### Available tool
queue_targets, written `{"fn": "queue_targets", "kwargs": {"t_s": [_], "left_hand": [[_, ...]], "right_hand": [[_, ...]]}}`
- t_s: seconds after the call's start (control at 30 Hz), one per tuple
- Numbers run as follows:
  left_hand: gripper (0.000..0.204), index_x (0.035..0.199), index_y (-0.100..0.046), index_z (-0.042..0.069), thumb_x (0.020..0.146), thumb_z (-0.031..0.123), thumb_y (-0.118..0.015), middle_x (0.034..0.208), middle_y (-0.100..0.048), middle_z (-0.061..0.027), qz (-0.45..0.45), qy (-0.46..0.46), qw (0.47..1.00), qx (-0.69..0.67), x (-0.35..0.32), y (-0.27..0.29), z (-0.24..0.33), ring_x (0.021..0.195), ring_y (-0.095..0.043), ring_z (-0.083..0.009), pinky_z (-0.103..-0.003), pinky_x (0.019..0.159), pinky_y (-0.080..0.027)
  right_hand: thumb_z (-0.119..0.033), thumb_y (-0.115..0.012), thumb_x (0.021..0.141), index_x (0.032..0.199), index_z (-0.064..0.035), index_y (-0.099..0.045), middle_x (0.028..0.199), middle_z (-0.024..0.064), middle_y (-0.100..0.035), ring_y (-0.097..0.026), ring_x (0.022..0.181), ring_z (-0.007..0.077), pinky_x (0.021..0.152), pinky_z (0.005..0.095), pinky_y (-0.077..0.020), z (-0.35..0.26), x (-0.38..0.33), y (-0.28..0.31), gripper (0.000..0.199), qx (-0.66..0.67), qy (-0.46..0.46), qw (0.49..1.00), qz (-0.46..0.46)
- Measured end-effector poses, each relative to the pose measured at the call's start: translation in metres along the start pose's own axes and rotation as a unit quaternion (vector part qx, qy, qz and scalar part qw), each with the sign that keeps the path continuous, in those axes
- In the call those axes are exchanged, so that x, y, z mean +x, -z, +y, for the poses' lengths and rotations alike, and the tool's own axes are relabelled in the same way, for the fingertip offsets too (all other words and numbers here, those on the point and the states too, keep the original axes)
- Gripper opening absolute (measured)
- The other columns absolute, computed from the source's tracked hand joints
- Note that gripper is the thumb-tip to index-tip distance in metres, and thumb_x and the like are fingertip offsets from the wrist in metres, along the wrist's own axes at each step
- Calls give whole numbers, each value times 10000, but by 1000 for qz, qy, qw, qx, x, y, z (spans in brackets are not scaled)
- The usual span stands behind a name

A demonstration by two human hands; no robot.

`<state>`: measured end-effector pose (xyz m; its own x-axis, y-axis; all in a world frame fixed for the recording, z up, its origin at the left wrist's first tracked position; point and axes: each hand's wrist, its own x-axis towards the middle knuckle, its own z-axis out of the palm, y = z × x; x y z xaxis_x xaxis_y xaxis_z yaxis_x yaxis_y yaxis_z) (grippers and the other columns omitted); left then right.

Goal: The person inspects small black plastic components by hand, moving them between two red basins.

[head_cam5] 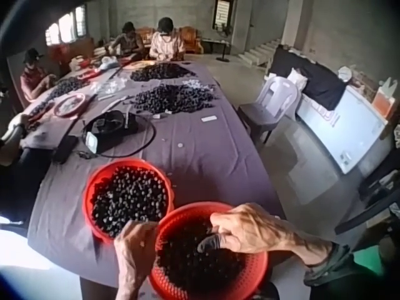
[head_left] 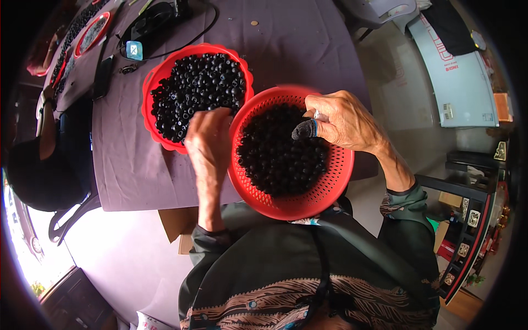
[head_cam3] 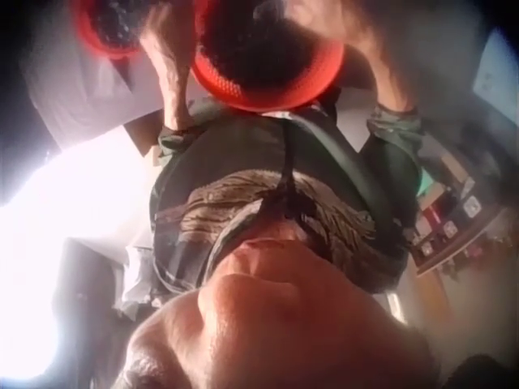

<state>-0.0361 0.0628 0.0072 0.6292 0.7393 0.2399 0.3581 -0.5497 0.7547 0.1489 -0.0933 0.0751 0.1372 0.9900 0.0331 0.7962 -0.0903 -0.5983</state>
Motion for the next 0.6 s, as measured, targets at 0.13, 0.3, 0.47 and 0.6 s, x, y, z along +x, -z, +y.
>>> {"fn": "queue_targets", "kwargs": {"t_s": [0.13,0.3,0.47,0.6], "left_hand": [[146,831,-640,46,701,104,-673,880,-560,-102,-10,-36,984,173,11,-3,-36,845,-542,-284,-383,733,-449],[125,830,-639,38,716,85,-656,809,-575,-84,14,-69,985,158,17,-5,-43,781,-553,-265,-372,699,-454],[88,868,-612,-5,828,72,-601,806,-638,-46,-39,166,905,-390,19,8,-21,703,-585,-93,-225,699,-466],[150,965,-573,-11,825,36,-598,832,-627,-81,-114,137,729,-661,16,-2,1,737,-606,-149,-279,738,-493]], "right_hand": [[-98,-612,728,715,15,-424,658,193,-562,-542,586,381,520,396,-420,4,-1,-5,220,13,1,1000,4],[-98,-626,721,727,9,-443,644,184,-559,-544,585,376,530,398,-425,2,1,-7,212,13,-3,1000,1],[-91,-630,731,769,2,-474,636,172,-550,-543,581,359,534,386,-422,2,5,-10,185,27,-2,999,18],[-61,-611,756,816,-6,-486,646,163,-548,-545,588,348,538,378,-424,-12,20,-10,150,69,21,996,46]]}}
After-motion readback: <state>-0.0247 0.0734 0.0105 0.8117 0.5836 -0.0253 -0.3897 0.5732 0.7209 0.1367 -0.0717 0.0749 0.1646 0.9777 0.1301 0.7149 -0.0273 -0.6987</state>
